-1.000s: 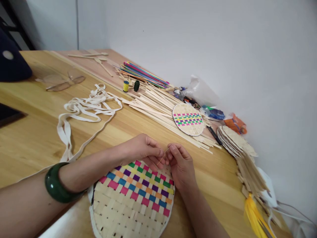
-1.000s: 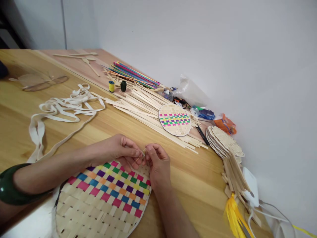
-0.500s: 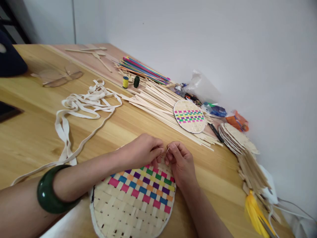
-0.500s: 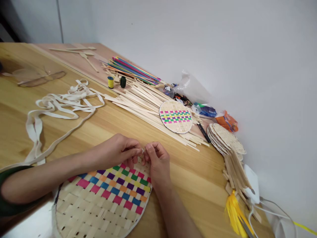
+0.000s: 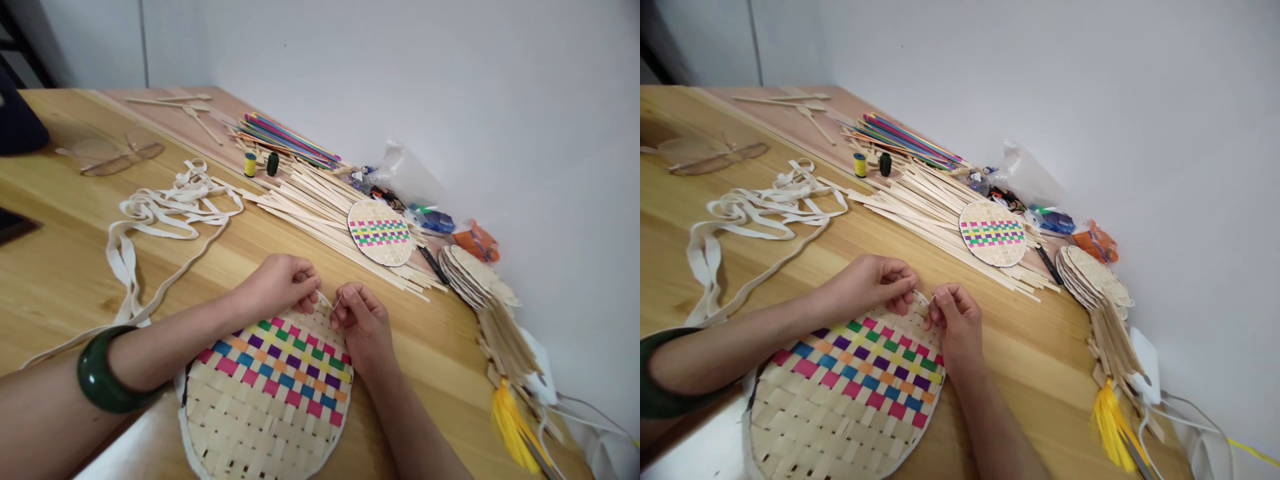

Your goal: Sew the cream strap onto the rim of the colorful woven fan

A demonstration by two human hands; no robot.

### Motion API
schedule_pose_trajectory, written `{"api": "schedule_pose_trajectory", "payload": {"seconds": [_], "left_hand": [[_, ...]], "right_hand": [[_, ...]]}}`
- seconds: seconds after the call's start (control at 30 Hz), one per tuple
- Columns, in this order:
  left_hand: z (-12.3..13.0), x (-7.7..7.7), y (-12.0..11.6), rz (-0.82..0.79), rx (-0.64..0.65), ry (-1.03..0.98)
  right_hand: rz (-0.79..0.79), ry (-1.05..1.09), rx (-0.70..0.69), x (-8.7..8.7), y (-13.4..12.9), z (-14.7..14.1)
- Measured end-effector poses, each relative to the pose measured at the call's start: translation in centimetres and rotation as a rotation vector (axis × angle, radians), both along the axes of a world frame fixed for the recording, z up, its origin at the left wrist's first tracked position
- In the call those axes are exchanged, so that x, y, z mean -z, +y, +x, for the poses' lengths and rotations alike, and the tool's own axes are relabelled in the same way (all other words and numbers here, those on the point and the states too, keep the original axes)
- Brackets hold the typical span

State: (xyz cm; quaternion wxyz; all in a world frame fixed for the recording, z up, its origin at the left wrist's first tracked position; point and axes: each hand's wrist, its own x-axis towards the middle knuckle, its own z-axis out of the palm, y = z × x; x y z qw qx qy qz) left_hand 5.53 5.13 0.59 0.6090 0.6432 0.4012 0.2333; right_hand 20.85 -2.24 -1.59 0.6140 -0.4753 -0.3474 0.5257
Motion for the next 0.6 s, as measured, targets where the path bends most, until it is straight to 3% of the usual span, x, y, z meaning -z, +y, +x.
{"api": "schedule_pose_trajectory", "payload": {"seconds": [0.1, 0.2, 0.37, 0.6], "left_hand": [[-0.2, 0.08, 0.33, 0.158, -0.063, -0.051], [-0.35, -0.34, 0.19, 0.268, 0.02, -0.089], [-0.13, -0.75, -0.41, 0.232, 0.155, -0.05], [0.13, -0.63, -0.44, 0.052, 0.076, 0.053]], "right_hand": [[0.007, 0.014, 0.015, 0.07, 0.06, -0.02], [0.014, -0.001, 0.039, 0.12, 0.01, -0.03], [0.009, -0.014, 0.078, 0.08, -0.03, -0.15], [0.0, -0.011, 0.084, 0.0, 0.16, -0.27]]}}
